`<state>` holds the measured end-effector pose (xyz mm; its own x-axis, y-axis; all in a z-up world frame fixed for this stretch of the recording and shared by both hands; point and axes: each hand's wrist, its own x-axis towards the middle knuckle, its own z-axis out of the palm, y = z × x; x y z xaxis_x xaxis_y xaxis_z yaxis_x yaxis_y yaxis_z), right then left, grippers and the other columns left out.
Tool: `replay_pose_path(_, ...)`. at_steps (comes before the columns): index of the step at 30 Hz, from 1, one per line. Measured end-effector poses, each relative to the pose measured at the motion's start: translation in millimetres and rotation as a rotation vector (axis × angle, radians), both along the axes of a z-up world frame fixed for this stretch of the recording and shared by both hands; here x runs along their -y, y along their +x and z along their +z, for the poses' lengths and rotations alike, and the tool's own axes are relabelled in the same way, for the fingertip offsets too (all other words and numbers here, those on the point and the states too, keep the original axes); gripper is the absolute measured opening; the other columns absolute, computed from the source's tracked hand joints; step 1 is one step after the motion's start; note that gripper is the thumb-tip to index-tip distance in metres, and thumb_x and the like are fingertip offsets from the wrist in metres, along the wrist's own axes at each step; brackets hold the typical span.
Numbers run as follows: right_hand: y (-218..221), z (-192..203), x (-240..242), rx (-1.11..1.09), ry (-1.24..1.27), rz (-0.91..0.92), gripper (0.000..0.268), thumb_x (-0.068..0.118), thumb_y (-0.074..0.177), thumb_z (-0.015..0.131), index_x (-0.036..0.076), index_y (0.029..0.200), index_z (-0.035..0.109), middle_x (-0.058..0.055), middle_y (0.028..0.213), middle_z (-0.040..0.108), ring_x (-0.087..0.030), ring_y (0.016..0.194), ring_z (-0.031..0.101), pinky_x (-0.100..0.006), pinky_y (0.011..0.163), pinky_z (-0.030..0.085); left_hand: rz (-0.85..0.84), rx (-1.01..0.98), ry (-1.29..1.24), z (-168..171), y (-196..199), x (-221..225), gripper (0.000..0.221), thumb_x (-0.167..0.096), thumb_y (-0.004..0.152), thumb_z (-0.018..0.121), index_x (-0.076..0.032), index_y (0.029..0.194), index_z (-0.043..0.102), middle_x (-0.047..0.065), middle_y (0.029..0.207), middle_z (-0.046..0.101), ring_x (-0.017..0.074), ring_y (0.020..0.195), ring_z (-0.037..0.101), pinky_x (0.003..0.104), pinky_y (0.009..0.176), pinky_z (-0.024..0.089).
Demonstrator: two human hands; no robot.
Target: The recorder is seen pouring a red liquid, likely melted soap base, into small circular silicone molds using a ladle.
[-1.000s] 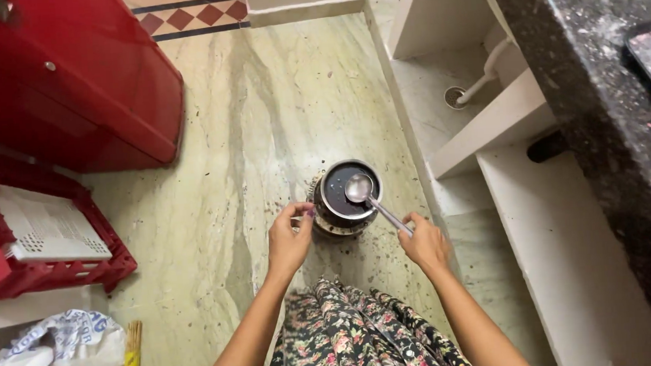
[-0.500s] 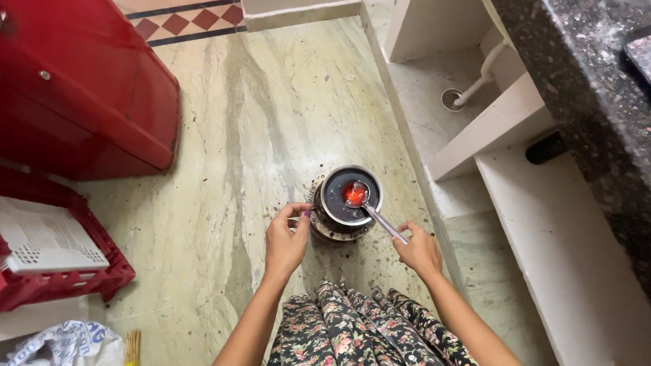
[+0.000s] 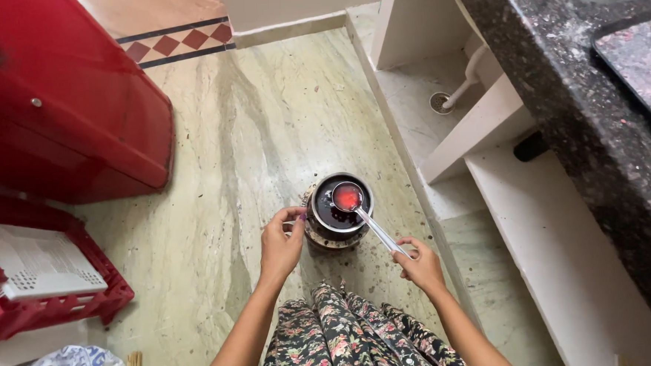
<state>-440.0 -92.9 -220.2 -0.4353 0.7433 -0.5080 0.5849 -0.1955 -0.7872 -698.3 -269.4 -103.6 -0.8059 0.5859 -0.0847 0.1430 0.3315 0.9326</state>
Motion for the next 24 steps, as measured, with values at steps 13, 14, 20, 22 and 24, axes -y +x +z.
replay_pose_path(13,44.5,-19.6,-4.1,0.006,0.005,-0.025,0.034,0.023,0.084,0.076,0.013,0.116,0.069,-0.007,0.077,0.078,-0.013,0.045,0.062,-0.028,0.042,0.046,-0.096,0.03,0.042,2.8,17.1,-18.5,0.021,-0.017,0.091,0.069,-0.007,0.109,0.075,0.003,0.089,0.074,0.0096,0.071,0.063,0.028,0.063,0.051)
replay_pose_path(14,47.5,-18.7,-3.3,0.006,0.005,-0.026,0.034,0.023,0.084,0.076,0.013,0.116,0.069,-0.007,0.077,0.078,-0.013,0.045,0.062,-0.028,0.042,0.046,-0.096,0.029,0.04,3.4,17.7,-18.5,0.021,-0.017,0.091,0.069,-0.007,0.109,0.075,0.003,0.09,0.074,0.0097,0.072,0.064,0.028,0.064,0.052)
replay_pose_path(20,70.0,-19.7,0.5,0.018,0.025,-0.038,0.035,0.023,0.084,0.076,0.013,0.117,0.069,-0.006,0.078,0.079,-0.012,0.045,0.061,-0.028,0.042,0.046,-0.109,0.007,0.012,4.2,22.8,-20.2,0.022,-0.018,0.091,0.069,-0.007,0.109,0.075,0.004,0.091,0.075,0.0109,0.074,0.067,0.028,0.064,0.052)
replay_pose_path(22,79.3,-19.3,2.3,0.026,0.022,-0.062,0.036,0.023,0.083,0.076,0.013,0.117,0.069,-0.005,0.079,0.079,-0.012,0.045,0.061,-0.028,0.042,0.047,-0.12,0.004,0.007,3.5,27.6,-21.2,0.022,-0.018,0.091,0.069,-0.007,0.11,0.075,0.005,0.091,0.075,0.0113,0.074,0.067,0.029,0.064,0.052)
replay_pose_path(24,91.3,-19.8,2.7,-0.034,-0.015,-0.101,0.036,0.021,0.084,0.076,0.011,0.117,0.069,-0.006,0.079,0.079,-0.011,0.046,0.06,-0.027,0.042,0.046,-0.133,0.002,0.024,4.0,34.9,-24.3,0.022,-0.017,0.092,0.069,-0.006,0.109,0.075,0.004,0.091,0.075,0.0104,0.075,0.067,0.028,0.064,0.052)
